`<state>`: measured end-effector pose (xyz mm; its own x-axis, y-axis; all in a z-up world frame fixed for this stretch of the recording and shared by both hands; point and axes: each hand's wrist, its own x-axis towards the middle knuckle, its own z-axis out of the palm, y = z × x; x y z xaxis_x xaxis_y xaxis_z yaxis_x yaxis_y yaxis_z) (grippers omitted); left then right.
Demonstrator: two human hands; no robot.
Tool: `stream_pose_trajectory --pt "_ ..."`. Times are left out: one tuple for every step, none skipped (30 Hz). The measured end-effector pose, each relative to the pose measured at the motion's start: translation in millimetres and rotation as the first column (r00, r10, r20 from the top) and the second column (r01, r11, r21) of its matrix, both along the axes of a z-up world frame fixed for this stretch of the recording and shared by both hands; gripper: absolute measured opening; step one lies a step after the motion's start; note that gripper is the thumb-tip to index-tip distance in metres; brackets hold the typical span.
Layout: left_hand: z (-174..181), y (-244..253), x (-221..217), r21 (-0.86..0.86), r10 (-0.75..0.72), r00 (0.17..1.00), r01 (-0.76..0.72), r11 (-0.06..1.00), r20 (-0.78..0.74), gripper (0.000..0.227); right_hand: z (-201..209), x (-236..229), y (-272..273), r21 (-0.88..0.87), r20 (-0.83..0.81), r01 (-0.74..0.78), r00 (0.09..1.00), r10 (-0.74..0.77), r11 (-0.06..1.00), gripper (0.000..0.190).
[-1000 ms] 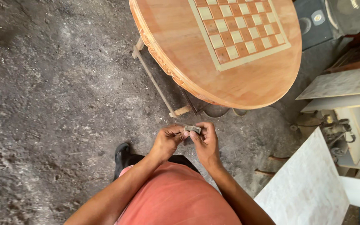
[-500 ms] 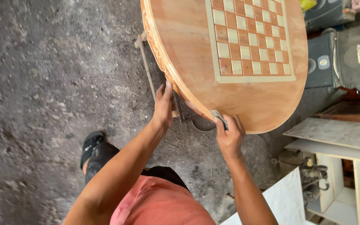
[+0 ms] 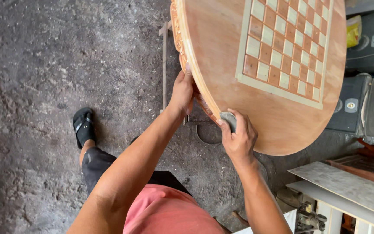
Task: The person sands the wooden surface, edges, and ornate carvings of a round chess table using sandpaper and a sanding block, then wipes away dust with their hands.
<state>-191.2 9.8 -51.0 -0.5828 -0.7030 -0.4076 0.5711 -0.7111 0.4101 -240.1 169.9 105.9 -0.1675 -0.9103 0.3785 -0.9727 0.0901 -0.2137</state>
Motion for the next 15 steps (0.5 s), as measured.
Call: stream_pose_trajectory --pt "2 -2 1 -0.021 0.0 1.0 0.0 1.0 -0.003 0.052 -1 1 -1 0.017 -0.004 -0.022 1.0 0.022 1.0 0.018" --pt "4 -3 2 -0.044 -0.002 1.0 0.001 0.999 -0.008 0.052 -2 1 -2 0.033 -0.009 -0.043 0.999 0.044 0.999 0.015" --pt "6 -3 3 -0.044 -0.011 1.0 0.01 0.999 -0.005 0.053 -1 2 0 0.029 -0.034 -0.036 0.999 0.037 0.999 0.013" --pt "8 -4 4 -0.049 -0.023 1.0 0.023 0.999 -0.003 0.053 1 2 3 0.021 -0.062 -0.026 0.998 0.027 0.999 0.012" --pt "10 -5 5 -0.054 -0.035 0.999 0.035 0.998 -0.002 0.054 3 3 4 0.013 -0.089 -0.016 0.996 0.017 1.0 0.01" --pt "12 -6 5 -0.037 -0.027 0.999 0.026 0.999 -0.02 0.052 3 3 1 -0.008 -0.109 -0.039 0.993 0.038 0.999 0.01" --pt "14 -6 4 -0.019 -0.019 0.999 0.018 1.0 -0.038 0.05 3 3 -4 -0.029 -0.128 -0.062 0.99 0.058 0.998 0.009" --pt "13 -4 3 0.003 -0.013 0.999 0.013 1.0 -0.053 0.049 4 4 -9 -0.045 -0.146 -0.082 0.986 0.075 0.996 0.009" --pt "13 -2 0 0.008 0.004 0.998 -0.003 1.0 -0.067 0.05 0 4 -22 -0.024 -0.181 -0.089 0.98 0.083 0.996 0.009" --pt "11 -1 -3 0.014 0.022 0.997 -0.021 1.0 -0.078 0.052 -7 4 -42 -0.001 -0.212 -0.095 0.973 0.093 0.995 0.008" --pt "8 0 -5 0.02 0.041 0.995 -0.039 0.999 -0.089 0.054 -10 5 -52 0.022 -0.243 -0.102 0.965 0.104 0.995 0.008" --pt "4 -2 -6 -0.002 0.032 0.994 -0.033 0.999 -0.102 0.056 -6 7 -51 0.03 -0.236 -0.117 0.964 0.121 0.993 0.008" --pt "1 -4 -6 -0.025 0.023 0.993 -0.026 0.999 -0.116 0.057 -3 6 -49 0.038 -0.23 -0.133 0.963 0.138 0.99 0.008" --pt "0 -5 -6 -0.049 0.006 0.991 -0.013 0.999 -0.131 0.059 0 5 -45 0.046 -0.225 -0.141 0.963 0.148 0.989 0.009" --pt "-1 -3 -4 -0.044 -0.028 0.991 0.022 0.999 -0.127 0.057 6 7 -28 0.019 -0.216 -0.152 0.964 0.153 0.988 0.008"
